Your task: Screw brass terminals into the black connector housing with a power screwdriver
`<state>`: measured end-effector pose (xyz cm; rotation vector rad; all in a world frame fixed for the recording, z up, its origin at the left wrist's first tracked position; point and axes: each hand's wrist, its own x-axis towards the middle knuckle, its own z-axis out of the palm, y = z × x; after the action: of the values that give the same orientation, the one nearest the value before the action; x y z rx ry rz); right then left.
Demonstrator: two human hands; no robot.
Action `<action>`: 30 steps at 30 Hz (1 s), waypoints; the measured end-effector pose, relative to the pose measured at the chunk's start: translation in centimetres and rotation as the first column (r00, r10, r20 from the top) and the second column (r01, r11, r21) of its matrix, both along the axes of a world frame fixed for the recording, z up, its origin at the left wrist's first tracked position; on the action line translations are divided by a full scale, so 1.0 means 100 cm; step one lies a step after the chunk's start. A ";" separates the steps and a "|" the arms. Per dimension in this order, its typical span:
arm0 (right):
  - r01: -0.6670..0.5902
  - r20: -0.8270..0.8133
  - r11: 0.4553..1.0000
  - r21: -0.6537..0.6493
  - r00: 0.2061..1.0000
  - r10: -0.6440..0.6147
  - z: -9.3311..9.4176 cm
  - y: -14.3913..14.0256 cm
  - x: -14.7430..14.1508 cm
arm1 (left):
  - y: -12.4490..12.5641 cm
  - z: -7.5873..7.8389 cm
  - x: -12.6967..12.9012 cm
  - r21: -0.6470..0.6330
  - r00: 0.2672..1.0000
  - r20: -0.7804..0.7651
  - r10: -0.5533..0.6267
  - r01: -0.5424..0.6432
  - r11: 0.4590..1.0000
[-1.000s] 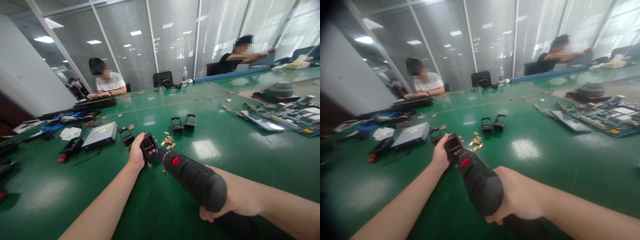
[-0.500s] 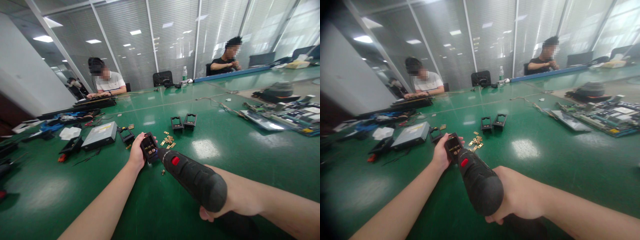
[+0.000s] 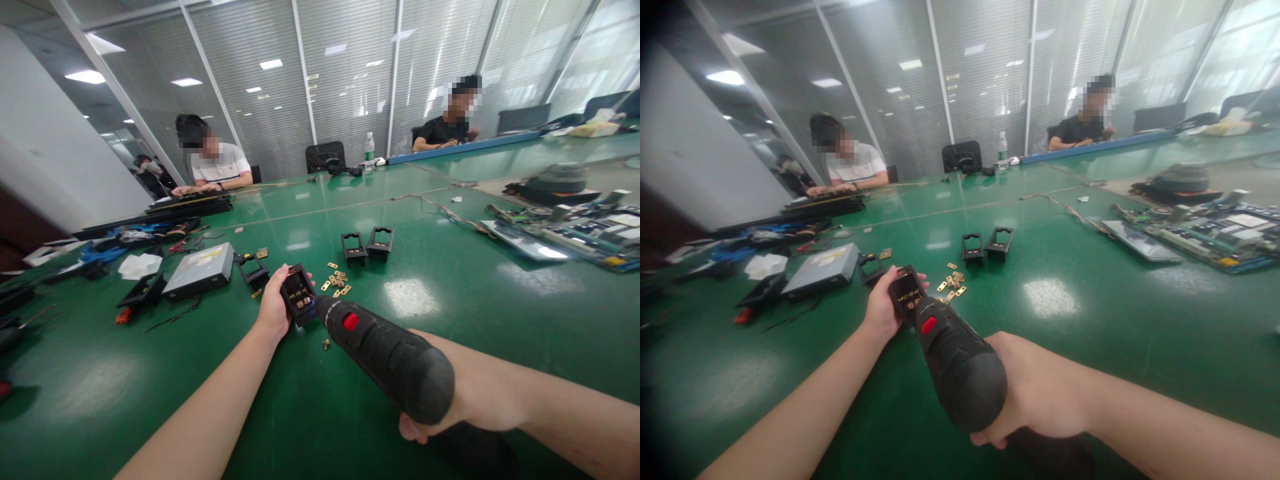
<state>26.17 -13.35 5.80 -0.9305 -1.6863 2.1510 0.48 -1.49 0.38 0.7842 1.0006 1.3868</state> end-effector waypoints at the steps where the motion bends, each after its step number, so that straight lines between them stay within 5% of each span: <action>1: 0.002 0.001 1.000 0.004 1.000 -0.002 0.000 0.000 0.000 | 0.000 0.000 0.000 -0.002 1.000 0.001 -0.002 0.002 1.000; 30: -0.011 0.012 1.000 -0.011 1.000 0.011 0.001 0.001 -0.001 | 0.000 0.001 0.000 -0.011 1.000 0.001 0.002 -0.002 1.000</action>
<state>26.04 -13.22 5.87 -0.9404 -1.6912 2.1678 0.47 -1.52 0.48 0.7740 1.0074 1.3823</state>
